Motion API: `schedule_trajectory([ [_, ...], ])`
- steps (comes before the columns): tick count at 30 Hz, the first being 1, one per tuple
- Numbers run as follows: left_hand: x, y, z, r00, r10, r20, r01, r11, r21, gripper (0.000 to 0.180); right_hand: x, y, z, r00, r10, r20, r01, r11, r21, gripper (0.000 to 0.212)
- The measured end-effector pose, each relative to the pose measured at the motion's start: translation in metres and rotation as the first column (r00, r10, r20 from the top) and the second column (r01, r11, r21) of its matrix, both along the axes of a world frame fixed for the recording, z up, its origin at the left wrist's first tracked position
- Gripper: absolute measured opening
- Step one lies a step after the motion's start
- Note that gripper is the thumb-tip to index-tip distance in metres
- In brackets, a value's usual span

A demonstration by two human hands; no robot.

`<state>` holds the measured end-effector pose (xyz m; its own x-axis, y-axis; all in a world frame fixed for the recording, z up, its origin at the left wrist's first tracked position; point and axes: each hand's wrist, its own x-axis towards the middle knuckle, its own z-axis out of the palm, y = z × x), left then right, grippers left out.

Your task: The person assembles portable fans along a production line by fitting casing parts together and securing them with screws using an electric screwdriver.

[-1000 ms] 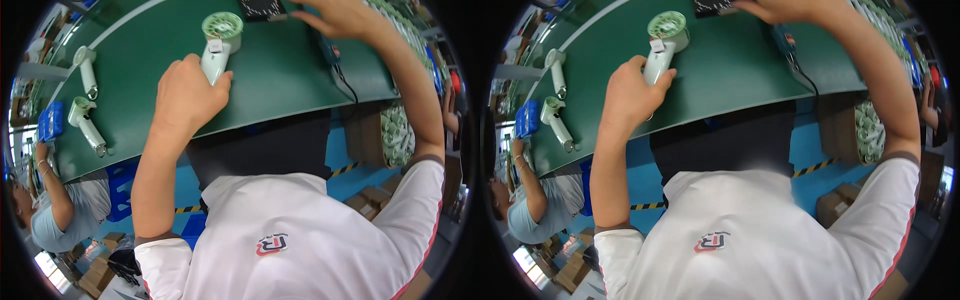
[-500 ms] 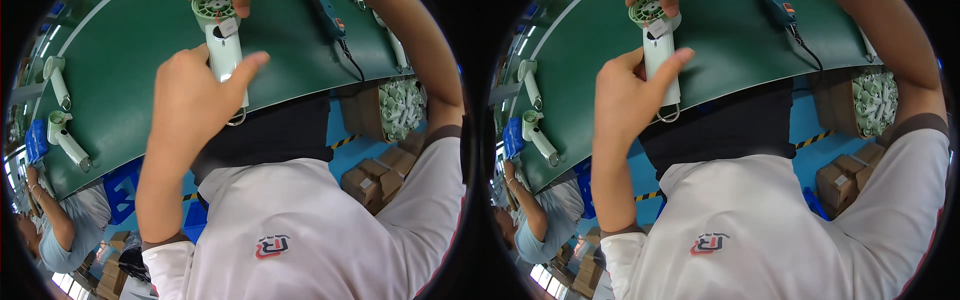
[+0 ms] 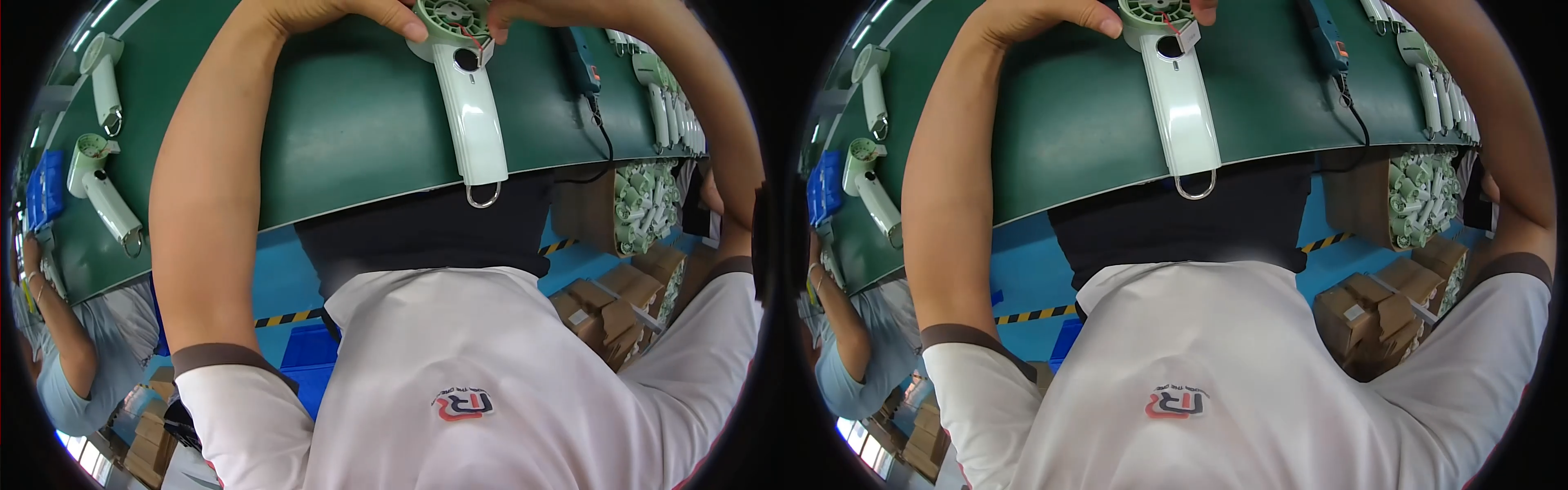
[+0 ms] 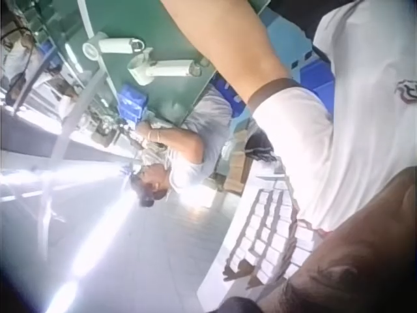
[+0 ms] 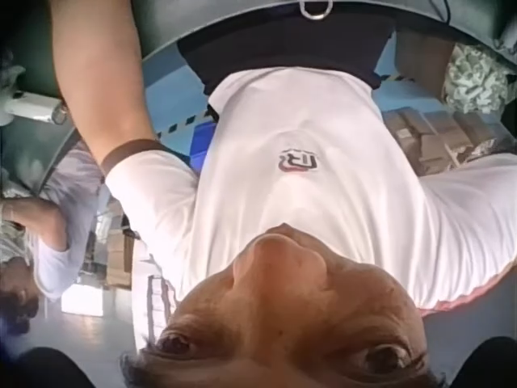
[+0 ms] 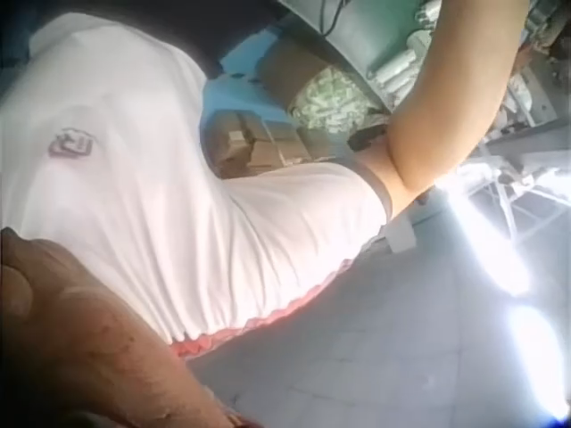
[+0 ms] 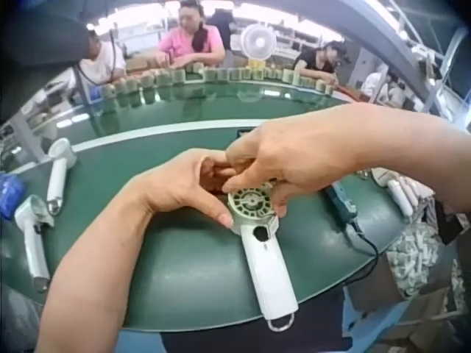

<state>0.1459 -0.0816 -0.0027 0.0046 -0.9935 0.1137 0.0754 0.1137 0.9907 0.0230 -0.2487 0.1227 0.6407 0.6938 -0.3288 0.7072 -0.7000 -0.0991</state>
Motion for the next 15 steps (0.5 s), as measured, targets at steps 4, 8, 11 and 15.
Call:
schedule_trajectory([
  [4,-0.005,-0.006,0.002,0.999,-0.013,-0.039,0.010,0.996,-0.083,0.077,0.002,-0.008,0.002,0.999,0.042,0.022,-0.041,0.999,-0.024,0.058],
  [8,-0.013,-0.012,0.005,0.998,-0.058,-0.032,0.053,0.987,-0.154,0.077,0.004,-0.013,0.001,0.983,0.181,0.030,-0.183,0.978,0.097,0.055],
  [11,-0.025,-0.013,-0.003,0.976,0.185,0.112,-0.153,0.956,-0.248,0.064,0.007,-0.026,-0.013,0.969,0.221,0.111,-0.232,0.968,0.097,0.056],
  [15,-0.022,-0.008,-0.001,0.978,0.160,0.131,-0.147,0.983,-0.106,0.095,-0.011,-0.025,-0.025,0.985,-0.171,-0.034,0.172,0.984,0.035,0.060],
])
